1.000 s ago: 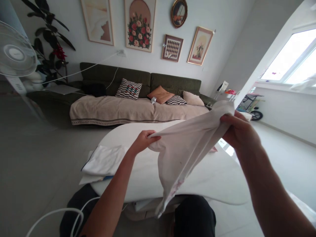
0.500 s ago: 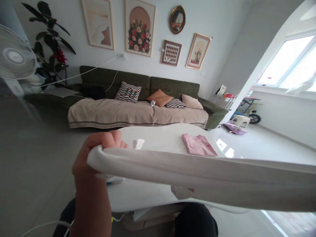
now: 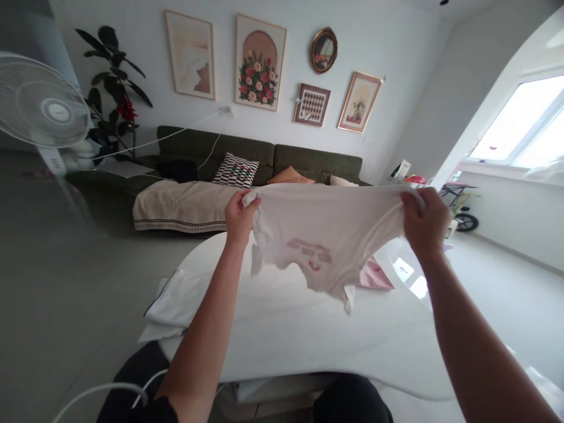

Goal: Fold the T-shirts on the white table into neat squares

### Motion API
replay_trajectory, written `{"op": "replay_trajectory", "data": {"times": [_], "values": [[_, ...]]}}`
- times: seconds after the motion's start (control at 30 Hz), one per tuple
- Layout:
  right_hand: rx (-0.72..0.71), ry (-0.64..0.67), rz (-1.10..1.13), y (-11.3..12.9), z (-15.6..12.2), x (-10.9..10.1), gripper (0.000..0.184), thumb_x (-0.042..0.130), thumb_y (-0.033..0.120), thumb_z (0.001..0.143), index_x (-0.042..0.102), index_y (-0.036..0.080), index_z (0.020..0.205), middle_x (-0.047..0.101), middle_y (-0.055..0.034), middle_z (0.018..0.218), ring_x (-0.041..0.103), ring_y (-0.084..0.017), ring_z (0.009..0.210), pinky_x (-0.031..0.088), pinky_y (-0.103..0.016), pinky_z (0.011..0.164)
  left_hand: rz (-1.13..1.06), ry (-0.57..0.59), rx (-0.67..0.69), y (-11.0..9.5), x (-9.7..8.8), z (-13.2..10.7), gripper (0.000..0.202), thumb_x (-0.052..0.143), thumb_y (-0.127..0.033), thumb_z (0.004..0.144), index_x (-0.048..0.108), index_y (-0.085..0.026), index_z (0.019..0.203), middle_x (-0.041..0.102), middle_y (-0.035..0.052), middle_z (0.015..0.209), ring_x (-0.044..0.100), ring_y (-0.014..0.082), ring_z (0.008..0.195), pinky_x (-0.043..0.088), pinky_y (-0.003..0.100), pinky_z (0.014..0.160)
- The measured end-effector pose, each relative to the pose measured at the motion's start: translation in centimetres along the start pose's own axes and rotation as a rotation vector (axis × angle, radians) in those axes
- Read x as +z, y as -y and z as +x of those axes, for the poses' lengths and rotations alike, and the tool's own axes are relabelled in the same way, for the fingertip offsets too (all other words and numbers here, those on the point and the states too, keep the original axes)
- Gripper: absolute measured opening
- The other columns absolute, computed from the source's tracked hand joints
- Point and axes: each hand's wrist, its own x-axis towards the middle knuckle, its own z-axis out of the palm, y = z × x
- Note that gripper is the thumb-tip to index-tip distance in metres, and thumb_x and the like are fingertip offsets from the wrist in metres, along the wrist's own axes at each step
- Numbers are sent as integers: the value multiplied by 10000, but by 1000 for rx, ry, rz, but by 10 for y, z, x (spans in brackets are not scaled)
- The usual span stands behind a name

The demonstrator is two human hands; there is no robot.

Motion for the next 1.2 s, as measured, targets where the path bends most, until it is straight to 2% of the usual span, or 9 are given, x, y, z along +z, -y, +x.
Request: {"op": "replay_trajectory", "data": {"times": [0.1, 0.27, 0.43, 0.57, 0.7, 0.83, 0.97, 1.07, 1.2], "values": [[-56, -22, 3, -20, -17, -5, 275, 457, 377, 825, 570, 138, 901, 554, -16, 695, 440, -95, 601, 330, -224, 588, -53, 58, 36, -10, -13, -17, 292, 571, -230, 621, 551, -147, 901, 602, -4, 810, 556, 111, 763, 418, 209, 708], [-122, 373, 57, -88, -119, 27, 246, 420, 209, 757, 572, 185, 948, 581, -42, 863, 512, -160, 756, 394, -261, 678, 233, 212, -143, 35, -45, -98, 263, 469, -89, 634, 549, -160, 874, 611, -8, 756, 573, 121, 741, 420, 232, 730], [-52, 739, -39, -143, -246, 56, 316, 356, 110, 676, 600, 200, 856, 593, -55, 820, 511, -201, 861, 396, -302, 765, 679, 640, -308, 87, -81, -191, 331, 377, 36, 592, 570, -176, 760, 624, -6, 733, 572, 116, 742, 392, 205, 730], [30, 953, -69, -158, -309, 55, 343, 356, 99, 628, 608, 217, 828, 607, -40, 868, 507, -191, 898, 381, -296, 794, 918, 952, -389, 99, -110, -234, 380, 373, 50, 575, 600, -189, 763, 638, -11, 775, 564, 120, 807, 363, 194, 751], [72, 1044, -33, -163, -323, 44, 333, 348, 100, 625, 600, 206, 815, 607, -45, 895, 505, -186, 913, 380, -289, 801, 983, 1157, -350, 92, -127, -245, 366, 382, -8, 642, 624, -215, 823, 653, -4, 816, 565, 137, 815, 353, 223, 784], [60, 1147, 53, -160, -313, 35, 201, 403, 235, 735, 596, 200, 781, 605, -53, 843, 531, -193, 845, 401, -301, 773, 928, 1255, -364, 92, -117, -238, 285, 421, -184, 746, 613, -229, 951, 652, 15, 857, 581, 150, 798, 394, 222, 735], [95, 1174, 77, -150, -300, 46, 272, 413, 395, 780, 602, 205, 824, 615, -51, 807, 564, -194, 773, 434, -316, 742, 866, 1157, -222, 117, -71, -224, 355, 343, -279, 832, 553, -191, 1105, 583, 63, 1108, 521, 154, 1020, 358, 235, 886], [70, 1023, 0, -145, -299, 68, 369, 324, 371, 826, 583, 175, 1001, 577, -104, 1079, 508, -219, 1028, 383, -342, 887, 1015, 1028, -135, 149, -41, -217, 450, 326, -323, 852, 389, -202, 1281, 344, 92, 1366, 273, 222, 1263, 260, 344, 995], [121, 963, -308, -143, -320, 93, 493, 278, 365, 842, 372, 180, 1290, 289, -87, 1392, 187, -257, 1292, 282, -441, 977, 1232, 980, -151, 190, -45, -220, 509, 356, -441, 836, 294, -310, 1324, 193, 40, 1436, 135, 295, 1305, 205, 465, 1001]]}}
